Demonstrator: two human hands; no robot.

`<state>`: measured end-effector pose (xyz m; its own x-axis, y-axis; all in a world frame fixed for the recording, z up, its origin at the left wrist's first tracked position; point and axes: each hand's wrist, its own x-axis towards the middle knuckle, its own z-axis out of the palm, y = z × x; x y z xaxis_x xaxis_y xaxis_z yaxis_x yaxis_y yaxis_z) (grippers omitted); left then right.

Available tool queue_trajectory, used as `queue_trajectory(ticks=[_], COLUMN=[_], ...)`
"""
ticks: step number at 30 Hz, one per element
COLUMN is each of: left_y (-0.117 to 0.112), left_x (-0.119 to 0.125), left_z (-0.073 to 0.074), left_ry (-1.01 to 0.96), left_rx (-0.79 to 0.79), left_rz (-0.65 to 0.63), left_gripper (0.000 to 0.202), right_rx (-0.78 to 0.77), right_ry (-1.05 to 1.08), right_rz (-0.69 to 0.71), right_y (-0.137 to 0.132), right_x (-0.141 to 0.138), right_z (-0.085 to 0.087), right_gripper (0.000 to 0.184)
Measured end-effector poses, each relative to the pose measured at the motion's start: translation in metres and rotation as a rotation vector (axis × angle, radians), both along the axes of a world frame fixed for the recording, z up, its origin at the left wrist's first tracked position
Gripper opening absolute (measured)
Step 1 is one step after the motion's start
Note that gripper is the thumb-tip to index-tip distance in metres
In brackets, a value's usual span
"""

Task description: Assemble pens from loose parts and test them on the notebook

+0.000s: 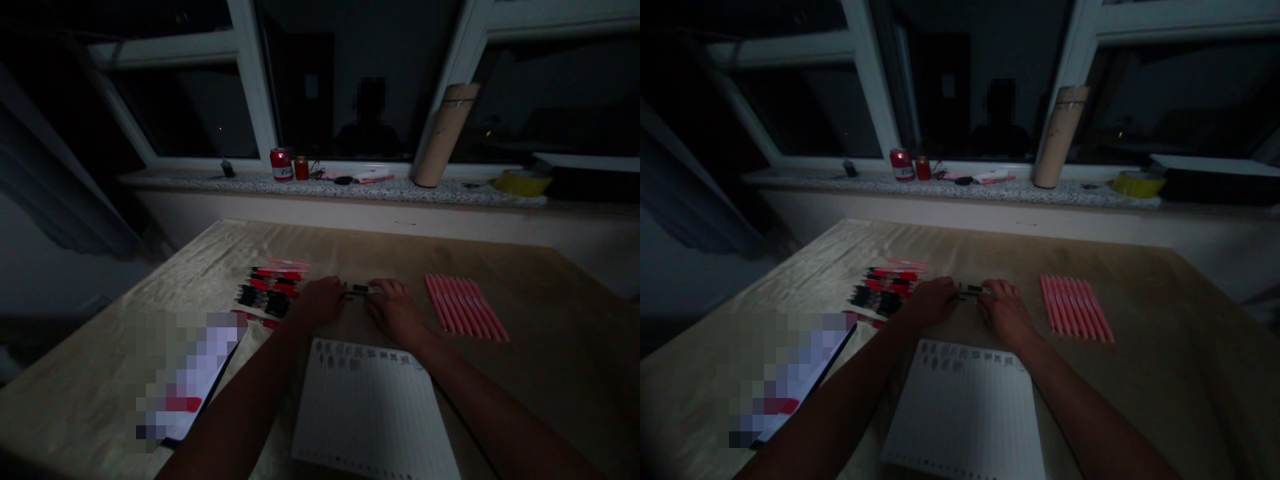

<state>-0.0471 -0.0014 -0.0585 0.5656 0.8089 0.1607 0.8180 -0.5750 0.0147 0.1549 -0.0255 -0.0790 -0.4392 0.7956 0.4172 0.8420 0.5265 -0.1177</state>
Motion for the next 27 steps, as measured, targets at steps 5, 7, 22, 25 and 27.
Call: queue_trajectory(ticks=[5,7,22,25,27], left_y=[-0.001,-0.002,-0.008,-0.009,-0.009], left_x=[0.004,0.005,0.009,0.01,0.01], left_z=[-0.003,-0.003,0.007,0.009,0.009], left_ry=[-0.023,-0.032,-0.09,-0.095,-0.104], left_rx=[-0.009,-0.013,-0.032,-0.038,-0.042], left_rz=[-0.006,-0.005,-0.056,-0.071,-0.082], left_gripper=[0.023,0.023,0.026,0.025,0.024], right_rx=[-0.014,-0.005,0.042,0.041,0.043], right_ry=[0.026,0.044,0.077,0.083,0.083], right_rz=[0.009,0.021,0.027,0.019,0.014], right_y=[0.001,0.001,0.0,0.0,0.0], right_x=[-0.001,-0.001,0.002,0.002,0.003], right_z=[-0.001,-0.001,0.002,0.002,0.003], right_gripper=[0.014,0.014,0.016,0.017,0.017])
